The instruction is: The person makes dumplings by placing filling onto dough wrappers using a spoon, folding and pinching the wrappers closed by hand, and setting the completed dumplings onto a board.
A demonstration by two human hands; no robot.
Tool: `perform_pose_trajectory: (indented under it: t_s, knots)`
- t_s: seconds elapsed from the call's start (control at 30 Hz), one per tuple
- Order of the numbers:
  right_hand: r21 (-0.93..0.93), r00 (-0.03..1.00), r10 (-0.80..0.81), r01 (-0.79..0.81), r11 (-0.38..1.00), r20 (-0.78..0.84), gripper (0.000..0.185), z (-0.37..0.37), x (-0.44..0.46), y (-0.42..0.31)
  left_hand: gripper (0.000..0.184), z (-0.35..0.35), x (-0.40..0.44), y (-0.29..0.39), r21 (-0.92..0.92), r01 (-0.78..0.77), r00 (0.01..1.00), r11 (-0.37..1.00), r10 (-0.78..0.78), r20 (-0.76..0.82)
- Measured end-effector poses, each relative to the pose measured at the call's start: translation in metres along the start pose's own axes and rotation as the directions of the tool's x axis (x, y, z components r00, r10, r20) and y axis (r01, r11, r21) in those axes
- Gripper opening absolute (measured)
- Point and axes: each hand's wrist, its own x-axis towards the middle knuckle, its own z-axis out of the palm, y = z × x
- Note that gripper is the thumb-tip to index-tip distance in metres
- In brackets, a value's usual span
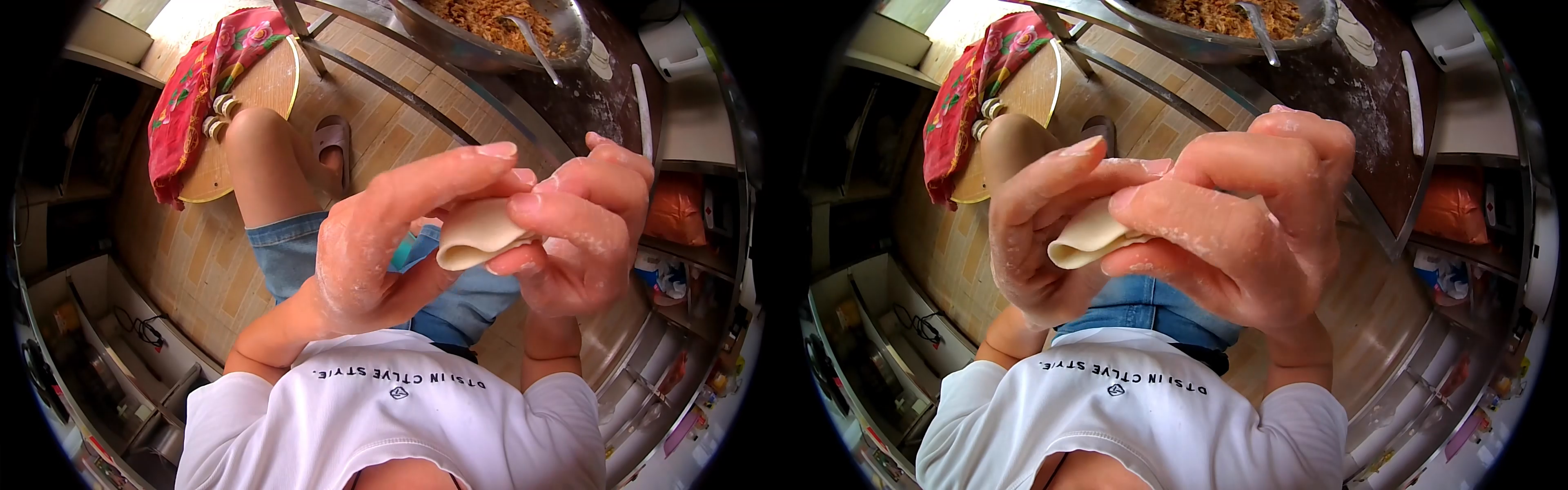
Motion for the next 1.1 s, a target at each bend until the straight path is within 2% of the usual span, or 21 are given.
perform_pose_trajectory:
  t_s: [0.07, 0.2, 0.27, 0.4, 0.53, 0.63, 0.77, 0.87, 0.93, 0.97, 1.07, 1.1]
  knots:
    - [-0.053, 0.998, -0.055, 0.054, 0.997, -0.015, 0.029, 0.000, -0.002, 0.002, 0.054, 0.005, -0.002, -0.002, -0.059, 0.011, 0.997, 0.998, -0.015, -0.074]
    - [-0.156, 0.995, -0.082, 0.071, 0.985, -0.064, 0.036, 0.002, -0.012, 0.002, 0.048, 0.005, -0.005, 0.001, -0.111, 0.033, 0.993, 0.993, -0.045, -0.111]
    - [-0.121, 0.997, -0.058, 0.051, 0.991, -0.051, 0.043, 0.004, -0.010, 0.002, 0.044, 0.005, -0.008, 0.000, -0.100, 0.034, 0.989, 0.994, -0.048, -0.143]
    - [0.103, 0.996, 0.037, -0.028, 0.994, -0.087, 0.057, 0.014, -0.002, 0.003, 0.040, 0.010, -0.007, -0.001, -0.057, 0.037, 0.977, 0.998, -0.048, -0.207]
    - [0.063, 1.000, -0.017, 0.016, 0.998, 0.002, 0.047, 0.004, 0.002, 0.004, 0.047, 0.008, -0.005, 0.000, 0.011, 0.004, 0.987, 1.000, -0.002, -0.164]
    - [-0.001, 1.000, -0.025, 0.025, 1.000, -0.004, 0.042, 0.003, 0.000, -0.003, 0.046, 0.006, -0.001, 0.001, 0.069, -0.044, 0.991, 0.997, 0.053, -0.125]
    - [-0.027, 0.998, -0.065, 0.065, 0.998, -0.012, 0.038, 0.003, -0.001, -0.004, 0.045, -0.002, 0.006, 0.005, 0.086, -0.092, 0.996, 0.992, 0.091, 0.015]
    - [0.045, 0.994, 0.072, -0.076, 0.996, 0.084, 0.038, -0.002, 0.001, -0.006, 0.047, -0.007, 0.000, 0.008, 0.101, -0.032, 0.997, 0.994, 0.025, 0.072]
    - [0.069, 0.993, 0.083, -0.089, 0.994, 0.082, 0.038, -0.002, 0.002, -0.005, 0.056, -0.005, -0.003, 0.011, 0.058, 0.039, 0.998, 0.998, -0.041, 0.047]
    - [0.065, 0.999, 0.027, -0.029, 0.997, 0.035, 0.037, 0.002, 0.002, -0.002, 0.061, -0.002, -0.002, 0.012, 0.006, 0.078, 0.997, 0.997, -0.078, 0.013]
    - [0.083, 0.999, -0.037, 0.037, 0.996, 0.003, 0.037, 0.003, 0.001, 0.000, 0.072, -0.007, 0.002, 0.014, -0.075, 0.176, 0.980, 0.982, -0.167, 0.110]
    - [0.083, 0.999, -0.026, 0.024, 0.996, 0.026, 0.038, 0.000, 0.001, 0.000, 0.068, -0.005, 0.001, 0.014, -0.170, 0.236, 0.969, 0.957, -0.219, 0.115]
